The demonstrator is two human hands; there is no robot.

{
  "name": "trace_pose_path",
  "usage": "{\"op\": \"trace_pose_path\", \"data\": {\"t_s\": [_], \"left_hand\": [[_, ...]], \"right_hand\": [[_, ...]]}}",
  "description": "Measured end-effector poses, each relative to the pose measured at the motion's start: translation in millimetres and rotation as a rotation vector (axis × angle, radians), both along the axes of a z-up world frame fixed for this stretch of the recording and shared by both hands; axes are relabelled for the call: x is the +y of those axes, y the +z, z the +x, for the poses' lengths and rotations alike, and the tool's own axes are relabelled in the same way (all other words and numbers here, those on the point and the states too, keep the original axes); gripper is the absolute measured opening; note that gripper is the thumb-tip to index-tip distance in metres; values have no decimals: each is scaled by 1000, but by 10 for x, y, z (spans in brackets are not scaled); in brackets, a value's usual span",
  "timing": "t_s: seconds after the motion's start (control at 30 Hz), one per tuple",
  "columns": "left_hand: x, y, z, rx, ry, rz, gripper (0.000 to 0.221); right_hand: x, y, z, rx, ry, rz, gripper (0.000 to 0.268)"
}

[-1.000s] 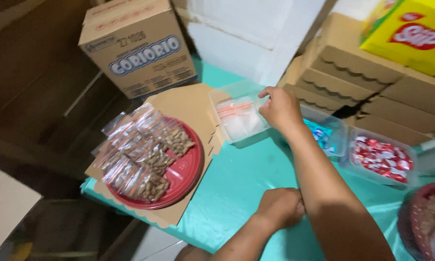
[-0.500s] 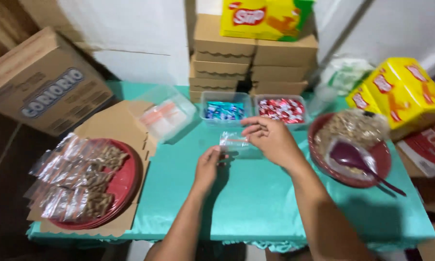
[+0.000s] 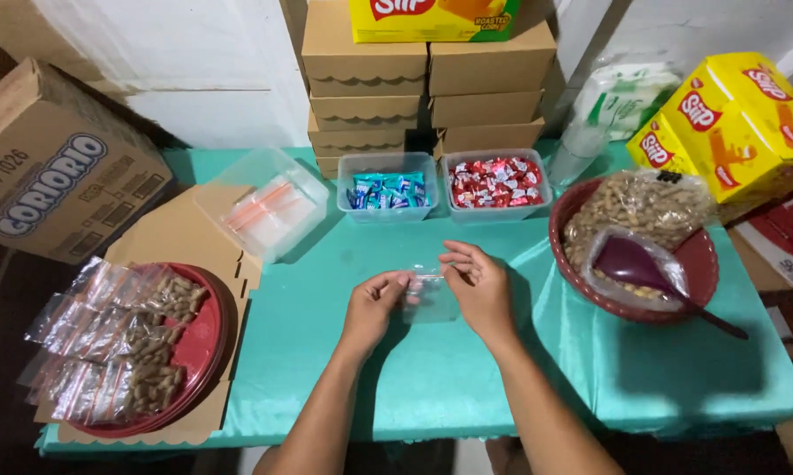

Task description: A person is manually filling small plastic bags with roasted peanuts using a plastic scoop.

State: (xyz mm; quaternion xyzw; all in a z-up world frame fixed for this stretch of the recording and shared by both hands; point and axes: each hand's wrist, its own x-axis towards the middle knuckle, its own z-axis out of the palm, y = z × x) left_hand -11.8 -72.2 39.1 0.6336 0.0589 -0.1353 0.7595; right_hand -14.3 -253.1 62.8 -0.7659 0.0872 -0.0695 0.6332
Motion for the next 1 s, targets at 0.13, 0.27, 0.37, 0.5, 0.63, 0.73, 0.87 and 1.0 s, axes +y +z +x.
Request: {"op": "trace_pose_path", "data": {"t_s": [0.13, 0.27, 0.37, 0.5, 0.63, 0.73, 0.87, 1.0], "left_hand": [[-1, -6, 82, 35, 21, 6, 21], [-12, -48, 108, 73, 38, -13, 19], [-8, 32, 73, 52, 53, -10, 19], [-37, 132, 8, 0, 73, 53, 18], [-58, 113, -14, -17, 94, 76, 18], [-64, 91, -26, -45, 80, 113, 17], [-47, 155, -90, -117, 14, 154, 15], [-56, 231, -124, -150, -15, 145, 19]], "right_hand": [[-30, -212, 93, 64, 26, 93, 42], [-35, -241, 109, 86, 24, 132, 39], [-14, -228, 114, 88, 17, 136, 38], [37, -205, 77, 24, -68, -33, 32], [65, -188, 20, -125, -196, -376, 17], [174, -144, -13, -170, -140, -399, 13], [255, 3, -100, -38, -69, -226, 13], [273, 98, -134, 134, -2, -15, 19]]}}
